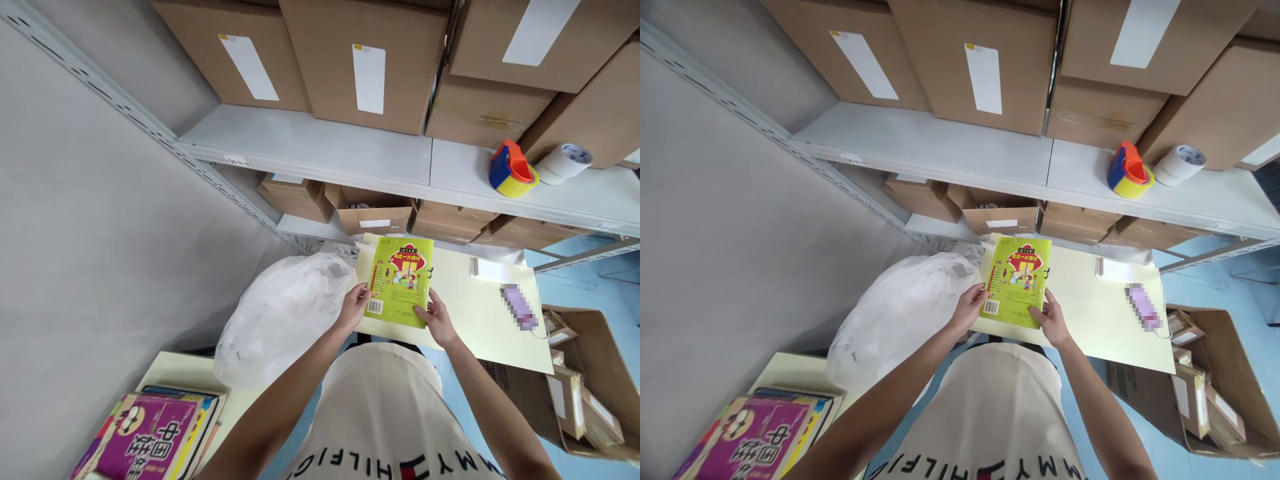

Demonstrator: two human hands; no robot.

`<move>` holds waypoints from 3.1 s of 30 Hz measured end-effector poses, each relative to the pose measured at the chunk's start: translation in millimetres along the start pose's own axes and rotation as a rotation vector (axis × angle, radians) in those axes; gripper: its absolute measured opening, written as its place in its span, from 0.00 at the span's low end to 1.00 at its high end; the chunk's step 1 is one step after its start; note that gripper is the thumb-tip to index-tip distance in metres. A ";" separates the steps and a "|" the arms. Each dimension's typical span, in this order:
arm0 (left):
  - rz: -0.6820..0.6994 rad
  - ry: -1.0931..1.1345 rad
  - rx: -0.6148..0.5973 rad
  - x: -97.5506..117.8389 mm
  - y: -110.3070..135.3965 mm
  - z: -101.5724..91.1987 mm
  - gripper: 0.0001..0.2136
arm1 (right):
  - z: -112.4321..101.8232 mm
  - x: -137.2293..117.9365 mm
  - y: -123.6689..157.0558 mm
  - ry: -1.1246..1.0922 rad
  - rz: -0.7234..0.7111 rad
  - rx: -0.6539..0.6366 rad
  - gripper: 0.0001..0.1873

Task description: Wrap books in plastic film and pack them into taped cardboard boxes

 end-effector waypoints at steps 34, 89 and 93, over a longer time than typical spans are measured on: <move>0.187 0.122 0.078 117.1 -65.7 -5.0 0.16 | -0.6 -13.7 -47.7 0.622 -0.492 0.094 0.33; 0.160 -0.489 -0.010 -86.7 -173.7 -24.5 0.17 | 5.3 103.9 -170.6 0.860 0.039 0.710 0.27; 0.187 -0.505 -0.015 -90.8 -173.4 -26.0 0.18 | 7.7 101.3 -173.9 0.899 0.078 0.702 0.27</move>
Point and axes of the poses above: each hand's wrist, its own y-axis away from the middle knuckle, its own z-axis out of the palm, x = y × z, the point moved 5 cm from there along -y, towards the middle knuckle, and after that the axes turned 7 degrees about x, right-handed, at the moved point
